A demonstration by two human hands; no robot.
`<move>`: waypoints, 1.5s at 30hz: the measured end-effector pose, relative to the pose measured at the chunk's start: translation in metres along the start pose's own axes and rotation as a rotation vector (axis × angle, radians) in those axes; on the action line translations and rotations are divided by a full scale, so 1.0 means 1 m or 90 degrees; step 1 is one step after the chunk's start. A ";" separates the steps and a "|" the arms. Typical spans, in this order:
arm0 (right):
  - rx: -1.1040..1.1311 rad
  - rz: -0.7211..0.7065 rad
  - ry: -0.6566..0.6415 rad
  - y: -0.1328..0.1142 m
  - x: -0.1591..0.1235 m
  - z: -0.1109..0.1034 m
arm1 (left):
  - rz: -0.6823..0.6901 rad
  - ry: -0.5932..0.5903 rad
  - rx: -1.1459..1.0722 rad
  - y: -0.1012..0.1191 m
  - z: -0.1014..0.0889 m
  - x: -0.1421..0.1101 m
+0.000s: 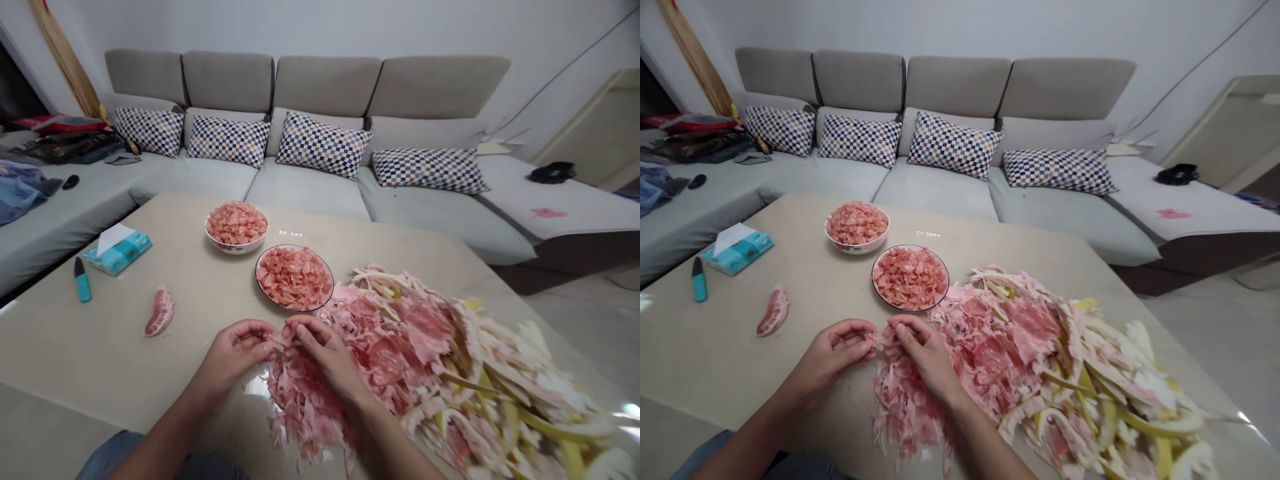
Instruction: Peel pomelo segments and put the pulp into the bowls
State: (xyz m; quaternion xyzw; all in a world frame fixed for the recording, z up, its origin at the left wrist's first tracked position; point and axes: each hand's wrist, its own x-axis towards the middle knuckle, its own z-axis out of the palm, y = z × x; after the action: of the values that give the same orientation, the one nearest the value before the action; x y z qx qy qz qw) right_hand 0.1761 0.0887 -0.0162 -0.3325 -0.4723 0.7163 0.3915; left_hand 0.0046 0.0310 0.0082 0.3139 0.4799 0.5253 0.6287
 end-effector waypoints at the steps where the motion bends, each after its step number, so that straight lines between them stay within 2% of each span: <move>1: -0.005 -0.004 0.004 -0.002 0.000 -0.002 | -0.006 0.005 -0.016 0.001 0.001 -0.001; 4: -0.090 -0.065 0.050 -0.012 0.008 -0.012 | -0.029 0.020 -0.065 0.000 0.001 -0.001; 7: -0.348 -0.227 0.134 -0.026 0.028 -0.026 | -0.042 0.019 -0.118 -0.004 -0.002 0.002; 10: -0.614 -0.367 0.122 -0.036 0.054 -0.037 | -0.043 0.015 -0.148 -0.008 -0.005 0.005; 13: -0.675 -0.386 0.116 -0.037 0.069 -0.042 | -0.044 0.009 -0.147 -0.009 -0.005 0.006; 16: -0.683 -0.397 0.132 -0.036 0.062 -0.039 | -0.046 0.006 -0.136 -0.008 -0.002 0.004; 19: -0.615 -0.384 0.141 -0.034 0.035 -0.027 | -0.035 -0.007 -0.099 -0.006 0.002 0.003; 23: -0.446 -0.175 -0.030 -0.026 -0.001 -0.005 | 0.010 -0.028 -0.030 -0.009 0.006 0.005; 25: -0.410 -0.151 -0.041 -0.021 -0.010 0.001 | 0.024 -0.029 0.001 -0.013 0.008 0.006; 30: -0.388 -0.213 0.001 -0.011 -0.011 -0.001 | 0.053 -0.011 0.067 -0.019 0.010 0.008; 35: -0.394 -0.242 -0.008 -0.009 -0.009 -0.004 | 0.060 -0.009 0.096 -0.019 0.007 0.008; 45: -0.211 -0.112 -0.024 0.001 -0.008 -0.005 | 0.053 0.014 0.113 -0.015 0.013 0.006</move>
State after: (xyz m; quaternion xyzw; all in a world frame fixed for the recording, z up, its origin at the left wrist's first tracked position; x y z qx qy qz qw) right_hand 0.1838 0.0837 -0.0182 -0.3364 -0.6183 0.5976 0.3840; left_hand 0.0215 0.0341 -0.0023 0.3823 0.5179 0.5095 0.5710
